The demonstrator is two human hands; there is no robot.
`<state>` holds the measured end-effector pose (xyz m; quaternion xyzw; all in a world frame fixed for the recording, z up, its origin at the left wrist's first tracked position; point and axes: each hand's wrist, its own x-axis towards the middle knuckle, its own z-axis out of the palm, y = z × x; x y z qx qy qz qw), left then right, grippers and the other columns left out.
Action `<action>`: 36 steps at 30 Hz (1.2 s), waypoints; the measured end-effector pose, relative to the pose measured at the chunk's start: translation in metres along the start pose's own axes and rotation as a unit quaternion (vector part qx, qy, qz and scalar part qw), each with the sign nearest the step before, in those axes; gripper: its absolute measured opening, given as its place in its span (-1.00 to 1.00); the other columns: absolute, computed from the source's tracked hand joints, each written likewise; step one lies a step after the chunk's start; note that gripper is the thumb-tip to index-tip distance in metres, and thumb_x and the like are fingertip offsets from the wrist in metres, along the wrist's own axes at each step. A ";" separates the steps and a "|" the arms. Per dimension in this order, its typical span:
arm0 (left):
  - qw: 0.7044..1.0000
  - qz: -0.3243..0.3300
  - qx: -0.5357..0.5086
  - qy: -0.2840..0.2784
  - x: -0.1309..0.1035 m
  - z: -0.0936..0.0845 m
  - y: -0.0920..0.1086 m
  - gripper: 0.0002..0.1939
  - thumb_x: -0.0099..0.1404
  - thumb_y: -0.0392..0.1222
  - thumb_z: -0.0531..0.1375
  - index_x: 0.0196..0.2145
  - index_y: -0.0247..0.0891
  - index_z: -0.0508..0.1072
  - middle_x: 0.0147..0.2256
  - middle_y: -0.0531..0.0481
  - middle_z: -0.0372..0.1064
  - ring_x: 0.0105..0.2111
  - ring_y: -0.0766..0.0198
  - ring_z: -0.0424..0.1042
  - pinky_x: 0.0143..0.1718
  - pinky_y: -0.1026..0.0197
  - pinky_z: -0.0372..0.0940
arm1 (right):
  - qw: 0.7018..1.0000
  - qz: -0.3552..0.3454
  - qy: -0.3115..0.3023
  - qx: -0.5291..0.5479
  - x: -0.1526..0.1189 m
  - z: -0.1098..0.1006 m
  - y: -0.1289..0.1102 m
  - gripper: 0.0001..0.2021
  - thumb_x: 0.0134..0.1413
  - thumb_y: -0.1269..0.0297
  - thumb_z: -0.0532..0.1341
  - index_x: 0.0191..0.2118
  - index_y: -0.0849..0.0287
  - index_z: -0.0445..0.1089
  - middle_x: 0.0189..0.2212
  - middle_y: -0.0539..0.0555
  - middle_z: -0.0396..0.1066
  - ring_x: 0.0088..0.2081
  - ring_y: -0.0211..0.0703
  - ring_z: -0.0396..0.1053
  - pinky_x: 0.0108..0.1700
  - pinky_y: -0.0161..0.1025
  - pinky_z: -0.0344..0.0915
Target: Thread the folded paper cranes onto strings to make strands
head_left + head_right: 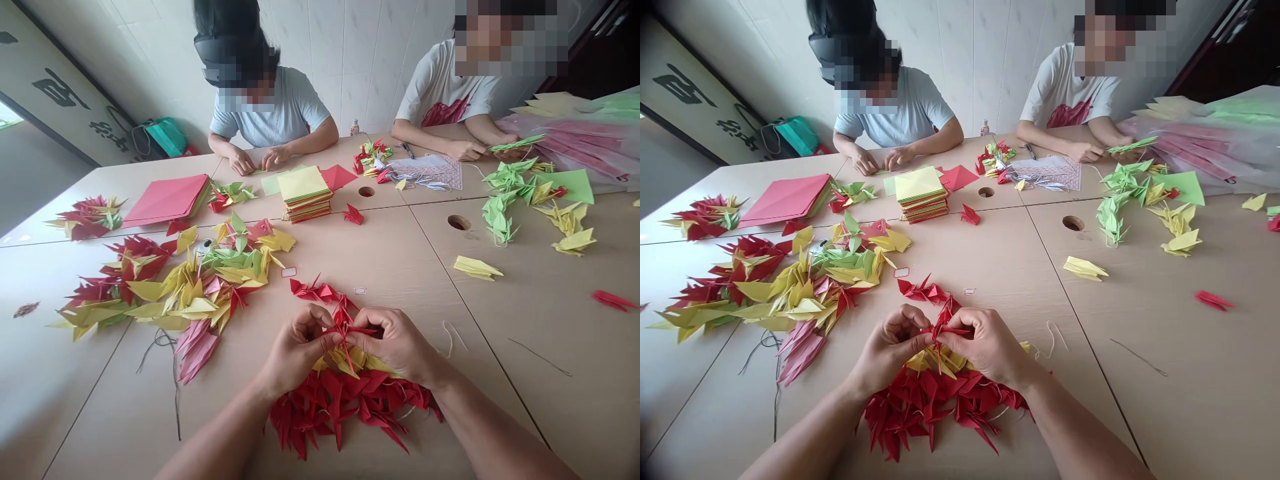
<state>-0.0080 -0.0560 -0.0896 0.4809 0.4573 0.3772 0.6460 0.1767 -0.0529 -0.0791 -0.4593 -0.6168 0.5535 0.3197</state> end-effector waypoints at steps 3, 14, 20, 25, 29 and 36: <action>1.000 0.002 -0.005 -0.009 0.000 0.000 0.002 -0.76 0.07 -0.19 0.31 -0.39 -0.28 0.31 -0.52 0.12 0.25 -0.53 0.46 0.19 -0.51 0.39 0.12 | 1.000 0.006 -0.004 0.013 0.000 0.000 -0.001 -0.76 0.02 0.14 0.24 -0.46 0.24 0.39 -0.53 -0.02 0.36 -0.45 -0.30 0.28 -0.41 -0.40 0.21; 0.999 -0.003 -0.037 0.022 0.003 -0.005 0.005 -0.76 0.22 -0.01 0.15 -0.31 -0.25 0.33 -0.53 0.12 0.17 -0.58 0.46 0.18 -0.56 0.38 0.11 | 0.998 0.027 -0.016 0.047 -0.002 -0.009 -0.002 -0.72 0.10 0.10 0.15 -0.37 0.24 0.42 -0.45 0.05 0.41 -0.41 -0.24 0.33 -0.37 -0.37 0.27; 0.998 0.038 -0.039 -0.027 0.002 -0.007 0.000 -0.64 0.18 0.07 0.16 -0.16 -0.21 0.32 -0.32 0.01 0.28 -0.48 0.41 0.26 -0.48 0.35 0.20 | 0.998 0.023 -0.008 0.060 -0.002 -0.011 -0.001 -0.71 0.09 0.08 0.16 -0.35 0.24 0.44 -0.46 0.04 0.40 -0.43 -0.26 0.31 -0.40 -0.38 0.25; 0.992 0.040 0.113 -0.039 -0.001 -0.004 0.005 -0.49 0.04 -0.09 0.31 -0.04 -0.11 0.30 -0.10 -0.05 0.27 -0.28 0.27 0.31 -0.35 0.31 0.25 | 0.996 0.019 -0.015 0.089 -0.003 -0.011 -0.002 -0.72 0.10 0.09 0.16 -0.34 0.24 0.44 -0.43 0.05 0.41 -0.37 -0.23 0.35 -0.34 -0.36 0.28; 0.973 0.094 0.208 -0.031 -0.001 -0.004 0.007 -0.47 0.05 -0.12 0.31 0.00 -0.07 0.32 -0.09 -0.05 0.28 -0.13 0.17 0.28 -0.14 0.22 0.22 | 0.996 0.022 -0.021 0.084 -0.003 -0.010 -0.005 -0.75 0.07 0.11 0.19 -0.36 0.23 0.44 -0.44 0.04 0.43 -0.39 -0.24 0.35 -0.33 -0.36 0.28; 0.958 0.152 0.239 -0.040 0.000 -0.005 0.006 -0.56 0.08 -0.17 0.29 -0.05 -0.09 0.36 -0.09 -0.06 0.29 -0.05 0.14 0.26 -0.02 0.17 0.18 | 0.996 0.025 -0.024 0.085 -0.003 -0.009 -0.005 -0.74 0.06 0.10 0.20 -0.40 0.22 0.42 -0.50 0.02 0.40 -0.42 -0.25 0.34 -0.38 -0.38 0.26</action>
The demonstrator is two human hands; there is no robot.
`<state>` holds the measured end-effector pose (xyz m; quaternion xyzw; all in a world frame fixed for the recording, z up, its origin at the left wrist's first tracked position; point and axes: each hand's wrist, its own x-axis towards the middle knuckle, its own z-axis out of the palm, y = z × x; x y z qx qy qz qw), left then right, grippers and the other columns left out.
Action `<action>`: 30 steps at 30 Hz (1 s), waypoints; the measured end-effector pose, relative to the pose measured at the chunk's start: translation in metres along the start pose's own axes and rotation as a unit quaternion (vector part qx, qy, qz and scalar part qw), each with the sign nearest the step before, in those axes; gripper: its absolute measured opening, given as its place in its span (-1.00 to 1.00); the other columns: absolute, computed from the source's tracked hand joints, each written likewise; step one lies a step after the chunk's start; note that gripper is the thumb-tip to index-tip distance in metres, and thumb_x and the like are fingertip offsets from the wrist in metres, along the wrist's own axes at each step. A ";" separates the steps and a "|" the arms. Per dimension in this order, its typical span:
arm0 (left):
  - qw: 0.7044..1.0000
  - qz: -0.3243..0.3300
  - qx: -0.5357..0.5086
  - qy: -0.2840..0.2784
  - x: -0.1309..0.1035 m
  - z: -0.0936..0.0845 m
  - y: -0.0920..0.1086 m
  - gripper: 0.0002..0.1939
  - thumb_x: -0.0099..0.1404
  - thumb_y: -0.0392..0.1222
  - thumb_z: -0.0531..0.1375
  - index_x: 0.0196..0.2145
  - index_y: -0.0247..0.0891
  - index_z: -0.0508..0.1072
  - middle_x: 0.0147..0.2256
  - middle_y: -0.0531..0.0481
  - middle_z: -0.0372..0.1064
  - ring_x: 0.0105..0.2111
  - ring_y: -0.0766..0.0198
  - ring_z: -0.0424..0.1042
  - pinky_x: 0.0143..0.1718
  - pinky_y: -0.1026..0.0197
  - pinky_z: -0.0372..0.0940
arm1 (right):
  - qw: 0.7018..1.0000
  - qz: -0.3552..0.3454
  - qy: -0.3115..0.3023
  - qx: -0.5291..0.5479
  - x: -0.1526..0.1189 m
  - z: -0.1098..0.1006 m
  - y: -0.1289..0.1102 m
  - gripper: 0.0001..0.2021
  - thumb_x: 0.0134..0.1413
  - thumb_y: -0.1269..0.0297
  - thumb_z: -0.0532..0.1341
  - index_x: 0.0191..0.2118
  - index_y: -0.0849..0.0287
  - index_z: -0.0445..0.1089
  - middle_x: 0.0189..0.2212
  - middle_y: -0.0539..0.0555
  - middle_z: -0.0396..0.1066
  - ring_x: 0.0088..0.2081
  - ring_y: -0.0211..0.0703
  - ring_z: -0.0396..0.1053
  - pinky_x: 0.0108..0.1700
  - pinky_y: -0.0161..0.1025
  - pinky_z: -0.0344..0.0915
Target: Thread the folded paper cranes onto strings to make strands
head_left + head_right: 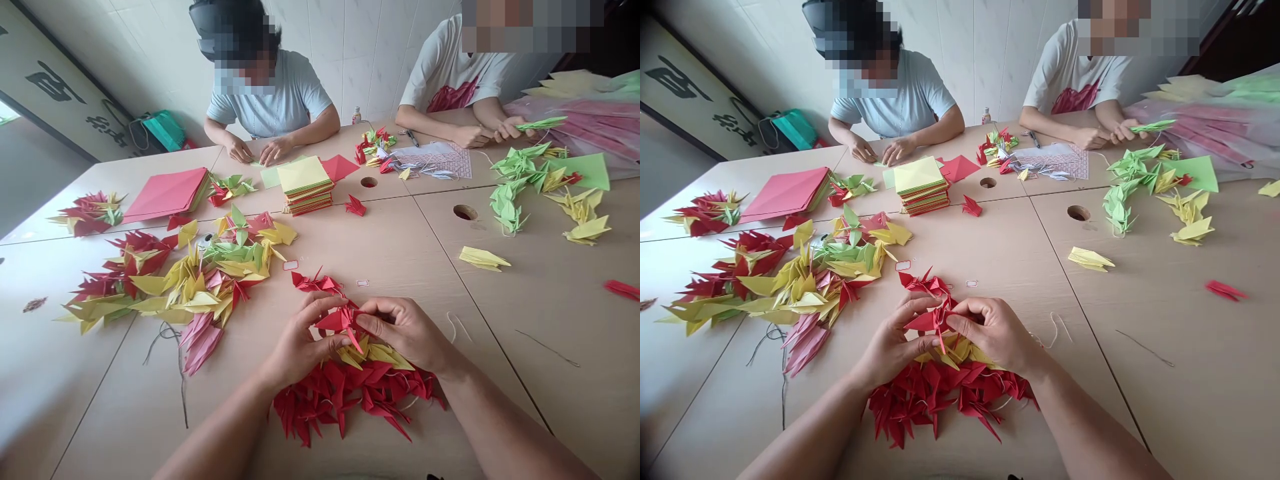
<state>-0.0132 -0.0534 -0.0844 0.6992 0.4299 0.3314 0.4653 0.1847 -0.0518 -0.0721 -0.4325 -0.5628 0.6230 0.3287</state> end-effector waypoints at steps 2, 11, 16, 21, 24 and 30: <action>1.000 0.007 -0.002 -0.004 0.000 0.000 0.000 -0.59 0.10 -0.19 0.28 -0.06 -0.08 0.37 -0.09 -0.05 0.29 -0.05 0.17 0.26 0.00 0.18 0.17 | 1.000 -0.004 0.000 -0.002 0.000 0.000 0.001 -0.75 0.06 0.11 0.20 -0.41 0.22 0.42 -0.49 0.01 0.40 -0.42 -0.26 0.33 -0.38 -0.39 0.26; 1.000 0.006 -0.011 -0.009 0.000 -0.001 0.004 -0.56 0.10 -0.15 0.27 -0.03 -0.08 0.37 -0.10 -0.07 0.30 -0.07 0.15 0.28 -0.03 0.17 0.18 | 1.000 -0.015 -0.009 -0.024 -0.001 0.000 0.005 -0.79 0.08 0.18 0.20 -0.41 0.23 0.41 -0.50 0.00 0.35 -0.43 -0.28 0.26 -0.38 -0.39 0.22; 1.000 0.012 -0.012 -0.007 0.000 -0.002 0.003 -0.56 0.09 -0.16 0.28 -0.03 -0.06 0.37 -0.10 -0.05 0.30 -0.06 0.17 0.28 -0.02 0.20 0.18 | 1.000 -0.015 -0.013 -0.017 -0.001 0.000 0.005 -0.81 0.07 0.18 0.21 -0.40 0.22 0.42 -0.50 -0.01 0.35 -0.43 -0.29 0.26 -0.37 -0.40 0.21; 1.000 0.014 -0.007 -0.010 0.000 -0.002 0.002 -0.57 0.08 -0.13 0.29 -0.05 -0.11 0.38 -0.10 -0.08 0.30 -0.06 0.15 0.28 -0.02 0.17 0.18 | 1.000 -0.008 -0.008 -0.018 -0.001 0.000 0.005 -0.79 0.02 0.16 0.25 -0.42 0.23 0.42 -0.51 -0.01 0.35 -0.44 -0.30 0.26 -0.39 -0.41 0.20; 1.000 0.014 -0.009 -0.009 -0.001 -0.002 0.001 -0.50 0.04 -0.09 0.31 -0.03 -0.12 0.37 -0.10 -0.08 0.29 -0.08 0.14 0.28 -0.05 0.17 0.21 | 1.000 -0.011 -0.003 -0.014 -0.001 0.000 0.004 -0.79 0.02 0.17 0.25 -0.44 0.23 0.42 -0.51 -0.03 0.36 -0.44 -0.31 0.27 -0.40 -0.42 0.18; 0.998 -0.030 -0.046 0.016 -0.004 0.000 0.001 -0.67 0.16 -0.12 0.23 -0.10 -0.15 0.38 -0.21 -0.03 0.38 -0.19 0.23 0.36 -0.17 0.23 0.27 | 1.000 -0.013 -0.010 -0.007 -0.001 0.001 0.005 -0.82 0.02 0.19 0.26 -0.42 0.22 0.42 -0.51 -0.04 0.36 -0.45 -0.33 0.26 -0.42 -0.43 0.17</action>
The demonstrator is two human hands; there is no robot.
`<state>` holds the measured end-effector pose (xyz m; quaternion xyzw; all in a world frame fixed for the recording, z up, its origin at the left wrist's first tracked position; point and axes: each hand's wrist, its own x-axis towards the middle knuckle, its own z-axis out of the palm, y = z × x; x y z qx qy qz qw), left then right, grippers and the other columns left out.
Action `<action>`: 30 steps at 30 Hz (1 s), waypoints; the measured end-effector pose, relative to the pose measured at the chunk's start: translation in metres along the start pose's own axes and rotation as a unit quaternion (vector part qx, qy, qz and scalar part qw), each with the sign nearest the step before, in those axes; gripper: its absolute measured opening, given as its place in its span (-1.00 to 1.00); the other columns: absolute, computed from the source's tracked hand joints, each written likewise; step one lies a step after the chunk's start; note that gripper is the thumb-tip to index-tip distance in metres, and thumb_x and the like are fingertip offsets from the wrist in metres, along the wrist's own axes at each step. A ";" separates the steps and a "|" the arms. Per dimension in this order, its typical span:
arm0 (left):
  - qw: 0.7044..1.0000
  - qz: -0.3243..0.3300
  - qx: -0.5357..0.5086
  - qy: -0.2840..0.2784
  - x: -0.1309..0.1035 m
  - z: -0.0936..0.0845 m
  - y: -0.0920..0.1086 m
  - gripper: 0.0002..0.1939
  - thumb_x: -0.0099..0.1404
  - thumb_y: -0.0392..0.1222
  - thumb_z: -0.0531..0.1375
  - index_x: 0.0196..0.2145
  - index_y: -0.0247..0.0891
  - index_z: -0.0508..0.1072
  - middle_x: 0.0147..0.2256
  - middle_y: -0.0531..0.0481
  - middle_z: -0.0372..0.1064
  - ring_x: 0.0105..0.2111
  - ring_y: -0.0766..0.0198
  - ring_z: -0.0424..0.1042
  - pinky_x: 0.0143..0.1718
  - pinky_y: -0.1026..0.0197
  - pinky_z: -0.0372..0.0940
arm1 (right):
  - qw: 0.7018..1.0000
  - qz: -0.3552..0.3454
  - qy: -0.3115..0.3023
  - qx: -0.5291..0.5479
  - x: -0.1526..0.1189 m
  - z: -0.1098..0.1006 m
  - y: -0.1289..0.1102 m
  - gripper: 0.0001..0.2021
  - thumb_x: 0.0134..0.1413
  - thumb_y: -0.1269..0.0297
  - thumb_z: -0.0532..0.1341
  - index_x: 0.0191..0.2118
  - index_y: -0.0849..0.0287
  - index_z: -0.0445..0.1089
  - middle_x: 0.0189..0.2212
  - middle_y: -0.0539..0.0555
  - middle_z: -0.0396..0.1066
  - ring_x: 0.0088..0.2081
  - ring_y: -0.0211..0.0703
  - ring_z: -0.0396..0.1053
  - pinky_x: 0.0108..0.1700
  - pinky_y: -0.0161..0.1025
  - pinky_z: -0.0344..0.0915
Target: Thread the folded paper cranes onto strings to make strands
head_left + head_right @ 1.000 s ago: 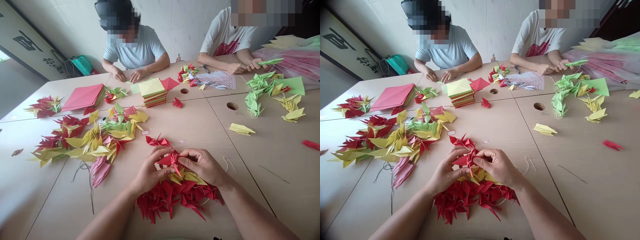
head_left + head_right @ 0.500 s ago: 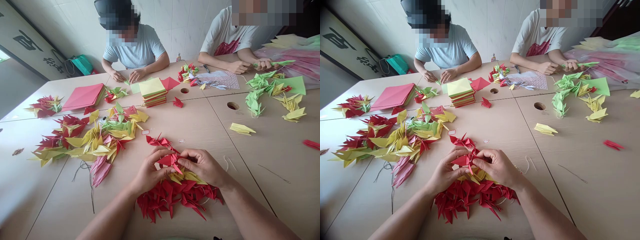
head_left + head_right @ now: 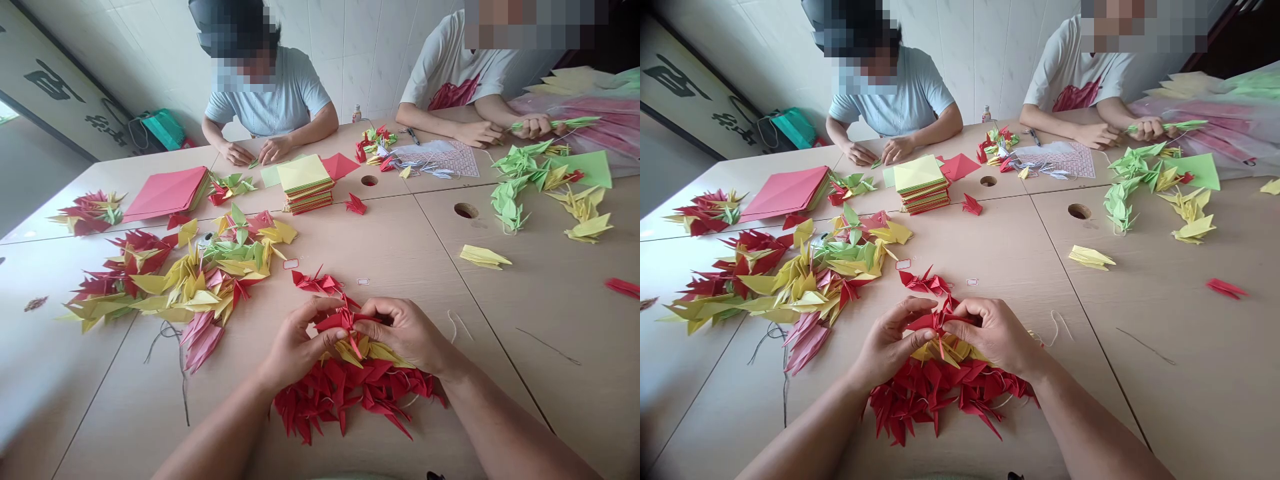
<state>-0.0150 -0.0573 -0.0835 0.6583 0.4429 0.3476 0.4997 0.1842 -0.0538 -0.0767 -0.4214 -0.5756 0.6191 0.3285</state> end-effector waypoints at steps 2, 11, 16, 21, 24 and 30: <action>1.000 -0.009 -0.008 0.006 -0.001 0.001 0.000 -0.72 0.17 -0.14 0.23 -0.14 -0.17 0.39 -0.24 -0.01 0.40 -0.23 0.26 0.37 -0.21 0.26 0.28 | 1.000 -0.003 0.005 -0.014 0.000 0.001 0.000 -0.83 -0.01 0.20 0.28 -0.43 0.22 0.42 -0.52 -0.04 0.36 -0.46 -0.33 0.25 -0.42 -0.43 0.17; 0.998 -0.027 -0.049 0.003 0.000 0.004 0.000 -0.74 0.13 -0.15 0.26 -0.19 -0.18 0.42 -0.33 0.03 0.41 -0.35 0.35 0.34 -0.34 0.33 0.25 | 0.998 -0.023 0.015 -0.058 0.001 0.003 -0.001 -0.85 0.01 0.22 0.26 -0.42 0.22 0.43 -0.51 -0.04 0.36 -0.44 -0.32 0.27 -0.40 -0.42 0.17; 0.992 -0.054 -0.114 0.005 0.001 0.005 -0.002 -0.74 0.11 -0.17 0.28 -0.21 -0.18 0.42 -0.39 0.06 0.39 -0.40 0.39 0.31 -0.36 0.34 0.22 | 0.997 -0.015 0.011 -0.069 0.001 0.004 0.001 -0.85 0.01 0.22 0.26 -0.43 0.21 0.42 -0.50 -0.03 0.37 -0.43 -0.31 0.30 -0.39 -0.42 0.21; 0.988 -0.059 -0.143 0.016 0.001 0.007 -0.003 -0.76 0.10 -0.20 0.29 -0.23 -0.19 0.42 -0.45 0.09 0.32 -0.43 0.41 0.27 -0.38 0.34 0.19 | 0.995 -0.037 0.017 -0.091 0.001 0.006 0.003 -0.87 0.03 0.24 0.24 -0.42 0.20 0.41 -0.49 -0.03 0.37 -0.42 -0.31 0.30 -0.38 -0.42 0.22; 0.986 -0.064 -0.152 0.018 0.001 0.007 -0.004 -0.76 0.11 -0.21 0.28 -0.23 -0.19 0.40 -0.47 0.10 0.30 -0.45 0.43 0.25 -0.39 0.35 0.18 | 0.994 -0.043 0.022 -0.098 0.001 0.007 0.003 -0.86 0.07 0.24 0.21 -0.40 0.19 0.41 -0.48 -0.04 0.37 -0.40 -0.32 0.30 -0.35 -0.42 0.21; 0.987 -0.077 -0.142 0.000 0.002 0.003 -0.002 -0.68 0.14 -0.18 0.25 -0.14 -0.17 0.32 -0.41 0.07 0.31 -0.41 0.38 0.29 -0.35 0.31 0.20 | 0.996 -0.030 0.031 -0.084 0.001 0.006 0.002 -0.86 0.07 0.25 0.22 -0.41 0.20 0.41 -0.49 -0.04 0.37 -0.43 -0.33 0.27 -0.37 -0.43 0.19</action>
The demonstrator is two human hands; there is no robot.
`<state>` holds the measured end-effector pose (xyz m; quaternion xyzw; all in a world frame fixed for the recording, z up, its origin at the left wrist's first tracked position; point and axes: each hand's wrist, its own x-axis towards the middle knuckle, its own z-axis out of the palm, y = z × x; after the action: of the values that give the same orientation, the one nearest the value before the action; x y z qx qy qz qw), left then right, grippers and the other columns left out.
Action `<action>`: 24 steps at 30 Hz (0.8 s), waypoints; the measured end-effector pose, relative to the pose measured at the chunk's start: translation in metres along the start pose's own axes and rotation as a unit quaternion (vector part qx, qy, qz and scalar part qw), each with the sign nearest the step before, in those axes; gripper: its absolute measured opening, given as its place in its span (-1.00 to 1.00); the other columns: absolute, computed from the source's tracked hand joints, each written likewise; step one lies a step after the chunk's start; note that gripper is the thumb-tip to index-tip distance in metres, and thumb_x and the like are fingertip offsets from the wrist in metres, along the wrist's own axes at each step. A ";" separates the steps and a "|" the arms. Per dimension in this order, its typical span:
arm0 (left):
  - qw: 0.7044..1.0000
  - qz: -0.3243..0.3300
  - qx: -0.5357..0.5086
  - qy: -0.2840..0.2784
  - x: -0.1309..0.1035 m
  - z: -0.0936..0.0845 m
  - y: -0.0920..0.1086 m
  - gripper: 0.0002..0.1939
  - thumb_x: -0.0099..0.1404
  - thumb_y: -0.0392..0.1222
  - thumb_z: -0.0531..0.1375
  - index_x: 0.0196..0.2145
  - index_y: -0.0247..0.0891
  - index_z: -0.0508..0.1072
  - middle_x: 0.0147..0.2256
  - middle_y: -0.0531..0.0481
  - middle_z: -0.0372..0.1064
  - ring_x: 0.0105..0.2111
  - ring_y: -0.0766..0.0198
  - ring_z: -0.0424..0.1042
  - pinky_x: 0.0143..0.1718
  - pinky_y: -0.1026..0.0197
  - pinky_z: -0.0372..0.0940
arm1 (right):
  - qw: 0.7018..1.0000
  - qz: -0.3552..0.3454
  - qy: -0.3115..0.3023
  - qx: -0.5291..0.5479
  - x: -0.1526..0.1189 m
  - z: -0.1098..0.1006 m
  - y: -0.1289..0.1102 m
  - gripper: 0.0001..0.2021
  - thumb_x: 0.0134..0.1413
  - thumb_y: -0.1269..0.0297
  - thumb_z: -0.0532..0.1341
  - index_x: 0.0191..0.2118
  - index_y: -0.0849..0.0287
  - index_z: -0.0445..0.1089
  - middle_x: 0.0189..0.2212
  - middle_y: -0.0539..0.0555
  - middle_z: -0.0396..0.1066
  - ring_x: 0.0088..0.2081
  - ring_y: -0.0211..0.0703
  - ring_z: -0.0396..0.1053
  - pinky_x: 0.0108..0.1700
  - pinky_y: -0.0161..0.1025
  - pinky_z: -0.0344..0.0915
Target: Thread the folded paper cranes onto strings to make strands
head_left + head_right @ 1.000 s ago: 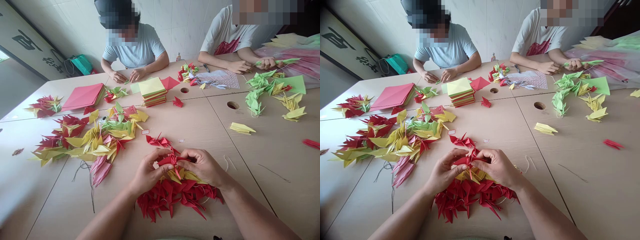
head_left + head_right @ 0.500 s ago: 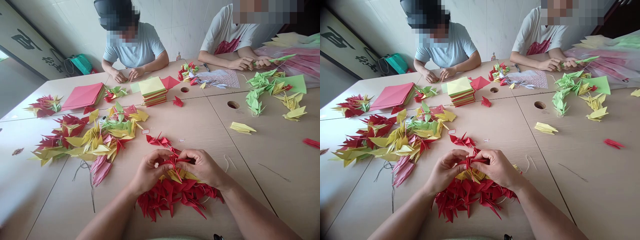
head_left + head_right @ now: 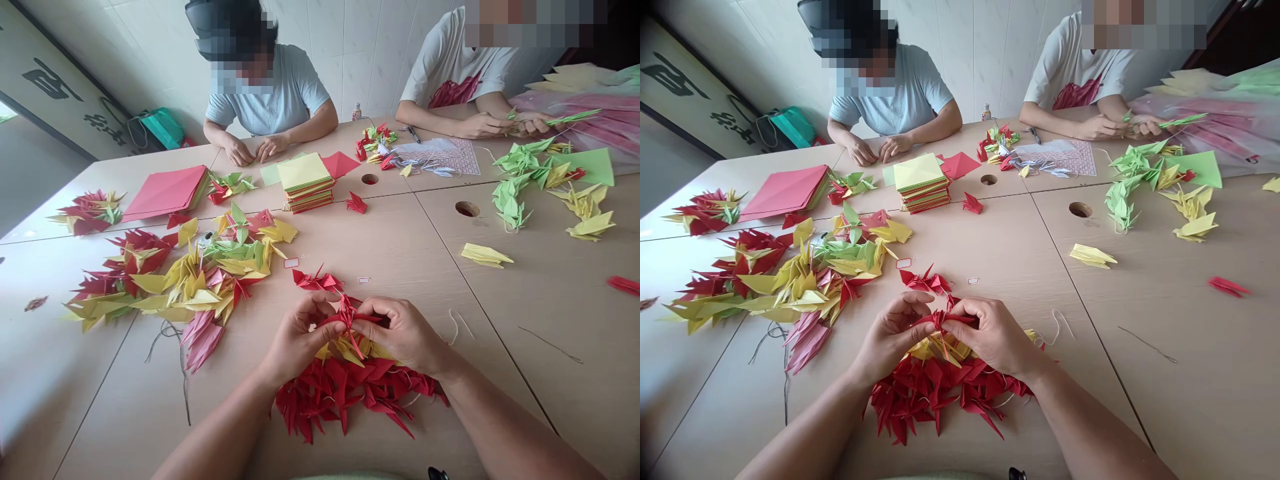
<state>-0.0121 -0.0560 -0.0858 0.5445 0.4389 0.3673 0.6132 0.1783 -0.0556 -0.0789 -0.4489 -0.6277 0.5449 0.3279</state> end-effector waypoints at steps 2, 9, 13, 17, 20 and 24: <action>0.999 0.011 0.035 -0.005 0.000 -0.002 0.002 -0.61 0.10 -0.17 0.28 -0.11 -0.15 0.31 -0.29 0.03 0.32 -0.32 0.33 0.29 -0.28 0.28 0.22 | 1.000 0.006 0.000 0.024 0.000 -0.001 -0.001 -0.87 0.06 0.26 0.22 -0.41 0.20 0.41 -0.49 -0.04 0.38 -0.42 -0.32 0.27 -0.36 -0.42 0.20; 0.980 0.039 0.192 -0.031 -0.001 0.001 0.006 -0.52 0.10 -0.14 0.28 -0.01 -0.13 0.29 -0.06 -0.06 0.33 -0.09 0.17 0.27 -0.04 0.14 0.19 | 0.990 0.041 -0.014 0.132 -0.002 -0.003 0.000 -0.85 0.03 0.23 0.25 -0.39 0.21 0.40 -0.47 -0.02 0.37 -0.41 -0.30 0.29 -0.36 -0.40 0.25; 0.979 0.037 0.200 -0.032 0.000 0.003 0.006 -0.68 0.16 -0.12 0.22 -0.11 -0.17 0.37 -0.16 -0.06 0.38 -0.16 0.19 0.34 -0.10 0.16 0.22 | 0.986 0.048 -0.023 0.159 -0.003 -0.003 0.002 -0.83 0.02 0.19 0.26 -0.38 0.21 0.40 -0.47 0.00 0.36 -0.41 -0.29 0.30 -0.36 -0.38 0.26; 0.980 0.025 0.197 -0.020 0.001 0.001 0.006 -0.73 0.16 -0.11 0.22 -0.18 -0.23 0.40 -0.24 -0.06 0.40 -0.21 0.20 0.34 -0.15 0.19 0.22 | 0.984 0.048 -0.026 0.168 -0.001 -0.004 0.002 -0.80 0.06 0.16 0.22 -0.36 0.20 0.39 -0.47 0.00 0.35 -0.41 -0.28 0.31 -0.32 -0.34 0.27; 0.987 0.015 0.162 -0.012 0.001 0.000 0.005 -0.76 0.16 -0.14 0.22 -0.21 -0.25 0.40 -0.25 -0.06 0.40 -0.21 0.21 0.34 -0.14 0.20 0.22 | 0.989 0.023 -0.010 0.143 0.000 -0.005 0.001 -0.81 0.10 0.16 0.18 -0.37 0.20 0.37 -0.43 0.02 0.34 -0.37 -0.27 0.31 -0.26 -0.32 0.27; 0.991 0.025 0.128 -0.005 0.001 -0.001 0.002 -0.77 0.17 -0.15 0.22 -0.21 -0.23 0.37 -0.28 -0.02 0.38 -0.22 0.23 0.33 -0.16 0.22 0.22 | 0.994 -0.018 0.037 0.097 0.001 -0.007 0.000 -0.83 0.08 0.21 0.20 -0.42 0.20 0.39 -0.10 0.12 0.27 -0.18 -0.22 0.30 -0.19 -0.32 0.27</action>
<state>-0.0124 -0.0541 -0.0839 0.6310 0.4657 0.3207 0.5311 0.1842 -0.0524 -0.0775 -0.4238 -0.5673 0.5799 0.4028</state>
